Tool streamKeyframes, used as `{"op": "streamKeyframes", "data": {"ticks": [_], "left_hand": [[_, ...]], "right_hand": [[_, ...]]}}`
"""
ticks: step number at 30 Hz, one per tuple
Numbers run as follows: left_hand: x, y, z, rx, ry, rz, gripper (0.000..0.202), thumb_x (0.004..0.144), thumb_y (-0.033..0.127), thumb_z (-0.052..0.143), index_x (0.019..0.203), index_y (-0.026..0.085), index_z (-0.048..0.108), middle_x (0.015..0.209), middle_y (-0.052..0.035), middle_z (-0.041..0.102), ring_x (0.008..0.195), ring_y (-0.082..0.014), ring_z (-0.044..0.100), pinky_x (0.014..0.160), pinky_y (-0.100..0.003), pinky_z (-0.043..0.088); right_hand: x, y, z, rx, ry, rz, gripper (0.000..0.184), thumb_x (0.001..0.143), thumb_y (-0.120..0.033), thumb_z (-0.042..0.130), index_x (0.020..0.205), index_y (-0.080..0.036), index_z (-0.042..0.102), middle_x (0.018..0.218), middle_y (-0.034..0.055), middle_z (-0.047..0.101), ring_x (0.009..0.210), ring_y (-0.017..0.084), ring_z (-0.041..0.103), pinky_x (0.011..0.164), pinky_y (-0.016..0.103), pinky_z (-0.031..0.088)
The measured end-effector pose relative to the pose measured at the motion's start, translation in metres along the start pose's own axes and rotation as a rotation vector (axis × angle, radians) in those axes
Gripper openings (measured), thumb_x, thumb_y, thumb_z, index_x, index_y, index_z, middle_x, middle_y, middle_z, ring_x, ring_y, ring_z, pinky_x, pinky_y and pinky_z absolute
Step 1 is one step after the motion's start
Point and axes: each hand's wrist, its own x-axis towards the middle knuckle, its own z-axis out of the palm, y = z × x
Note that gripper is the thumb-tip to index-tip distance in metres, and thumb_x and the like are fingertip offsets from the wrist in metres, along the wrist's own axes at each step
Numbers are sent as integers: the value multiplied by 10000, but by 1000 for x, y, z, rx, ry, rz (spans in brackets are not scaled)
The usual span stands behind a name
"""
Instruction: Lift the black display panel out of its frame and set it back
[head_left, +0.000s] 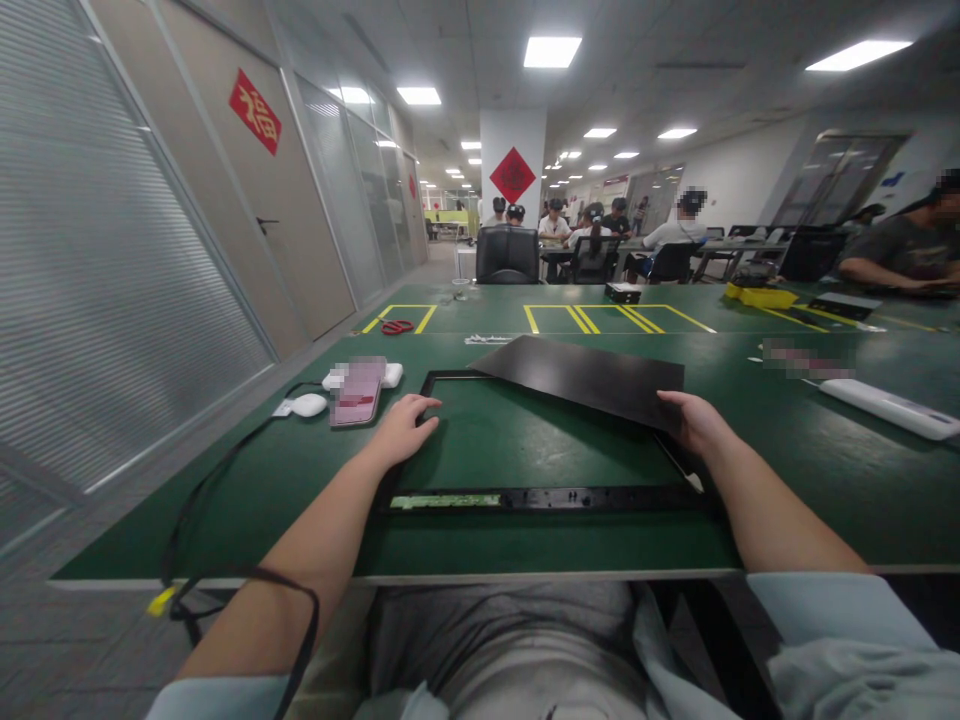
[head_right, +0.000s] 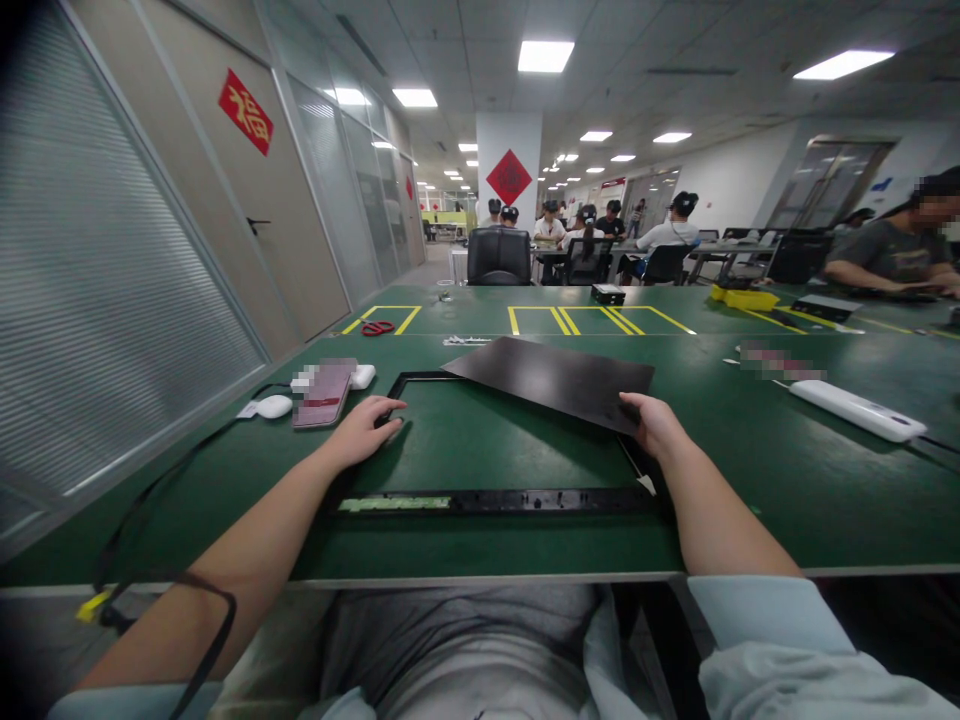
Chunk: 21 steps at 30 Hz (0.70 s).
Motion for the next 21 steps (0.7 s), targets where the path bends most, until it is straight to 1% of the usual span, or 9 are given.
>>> {"op": "streamKeyframes", "data": {"ticks": [2,3,7,11,15,21], "left_hand": [[0,-1,1,3,-2,6,414,837,395,539,1156,191,704,1141,-112,656,1133,-294,615,1058,-467,456],[0,-1,1,4,-1,5,419,836,396,537,1159,187,703,1126,-112,656,1115,-292,618,1048,-465,462],[1,-1,1,8,-1,-8,463,843,404,524,1201,154,680,1103,-121,651,1062,-284,623,1012,-453,478],[0,0,1,-5,10,-13,446,853,404,524,1208,176,668,1091,-106,657,1016,-266,624,980,-440,492],[0,1,1,-23,23,-29,460,858,415,520,1222,168,656,1094,-108,657,1004,-260,625,974,-433,496],[2,1,2,-91,60,-84,482,880,435,490,1253,164,631,1141,-115,659,1049,-258,630,1005,-439,489]], "right_hand": [[-2,1,2,3,15,-49,168,822,34,567,826,-118,637,610,54,673,478,151,636,460,230,561],[-2,1,3,3,3,-65,184,817,51,564,827,-119,636,621,53,678,483,146,637,469,226,565],[-4,2,5,7,-88,-98,212,809,57,558,876,-120,651,670,61,697,532,162,666,541,264,607],[-5,1,4,-9,-86,-76,226,794,43,560,900,-133,654,696,74,709,564,181,682,544,276,613],[-7,0,4,-14,-65,-44,207,795,34,570,883,-146,625,690,64,706,504,155,647,512,259,597],[-3,1,0,-81,-143,43,202,792,19,575,901,-140,639,682,91,707,536,199,679,513,287,585]]}}
